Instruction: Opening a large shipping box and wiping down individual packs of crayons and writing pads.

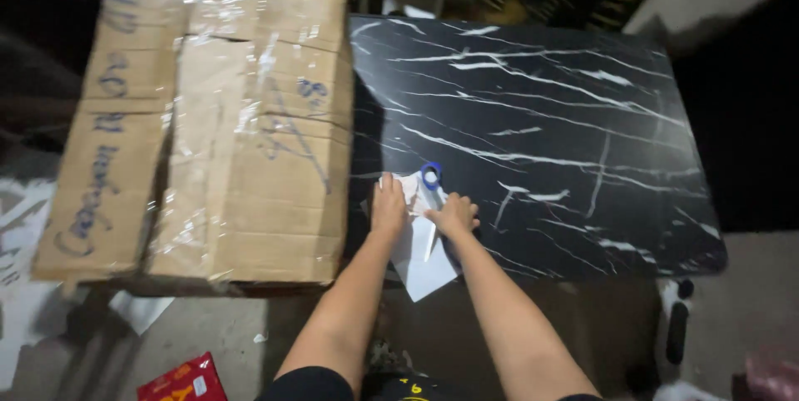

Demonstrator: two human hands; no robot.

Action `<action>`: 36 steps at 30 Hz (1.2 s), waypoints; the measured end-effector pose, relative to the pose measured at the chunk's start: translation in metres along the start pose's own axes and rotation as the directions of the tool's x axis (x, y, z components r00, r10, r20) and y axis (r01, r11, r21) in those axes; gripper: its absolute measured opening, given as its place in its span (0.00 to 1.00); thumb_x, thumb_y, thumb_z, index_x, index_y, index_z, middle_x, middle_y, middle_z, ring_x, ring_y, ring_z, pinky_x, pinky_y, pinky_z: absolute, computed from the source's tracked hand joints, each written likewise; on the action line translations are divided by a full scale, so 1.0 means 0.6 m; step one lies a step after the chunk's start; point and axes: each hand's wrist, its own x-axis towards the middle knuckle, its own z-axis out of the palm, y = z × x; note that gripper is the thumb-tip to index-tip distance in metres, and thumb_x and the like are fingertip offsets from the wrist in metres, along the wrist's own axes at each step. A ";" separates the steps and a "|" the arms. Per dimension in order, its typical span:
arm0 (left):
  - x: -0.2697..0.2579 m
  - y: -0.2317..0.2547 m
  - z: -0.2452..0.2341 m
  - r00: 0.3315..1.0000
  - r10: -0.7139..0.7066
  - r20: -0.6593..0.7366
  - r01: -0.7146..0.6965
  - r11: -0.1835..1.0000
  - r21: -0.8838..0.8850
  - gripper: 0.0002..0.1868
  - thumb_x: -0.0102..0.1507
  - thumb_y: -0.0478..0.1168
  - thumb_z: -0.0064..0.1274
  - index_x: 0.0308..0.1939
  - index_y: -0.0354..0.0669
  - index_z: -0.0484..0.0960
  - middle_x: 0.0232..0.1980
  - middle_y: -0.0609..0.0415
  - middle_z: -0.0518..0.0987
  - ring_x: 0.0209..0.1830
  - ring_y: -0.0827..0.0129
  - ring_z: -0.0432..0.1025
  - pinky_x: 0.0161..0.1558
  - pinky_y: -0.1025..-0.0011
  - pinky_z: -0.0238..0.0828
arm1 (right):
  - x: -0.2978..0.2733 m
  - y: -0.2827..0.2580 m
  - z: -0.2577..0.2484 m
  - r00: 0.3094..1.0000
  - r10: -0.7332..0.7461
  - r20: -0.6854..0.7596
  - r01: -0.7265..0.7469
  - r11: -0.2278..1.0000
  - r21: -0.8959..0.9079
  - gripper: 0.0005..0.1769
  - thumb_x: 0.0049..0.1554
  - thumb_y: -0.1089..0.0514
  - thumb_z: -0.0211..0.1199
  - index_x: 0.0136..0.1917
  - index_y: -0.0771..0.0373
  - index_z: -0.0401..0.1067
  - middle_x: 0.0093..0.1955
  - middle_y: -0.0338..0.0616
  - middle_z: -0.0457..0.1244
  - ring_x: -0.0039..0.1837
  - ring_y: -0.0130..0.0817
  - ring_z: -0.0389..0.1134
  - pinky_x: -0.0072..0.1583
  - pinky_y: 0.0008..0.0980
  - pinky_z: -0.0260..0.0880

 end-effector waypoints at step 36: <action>-0.105 -0.060 0.078 0.966 -0.257 -0.032 0.230 0.908 -0.351 0.21 0.61 0.30 0.47 0.58 0.37 0.74 0.56 0.34 0.75 0.57 0.44 0.69 0.58 0.53 0.66 | 0.068 0.073 0.009 0.583 -0.743 -0.329 0.548 0.658 -0.517 0.23 0.58 0.57 0.56 0.67 0.56 0.68 0.67 0.50 0.62 0.62 0.49 0.65 0.55 0.49 0.68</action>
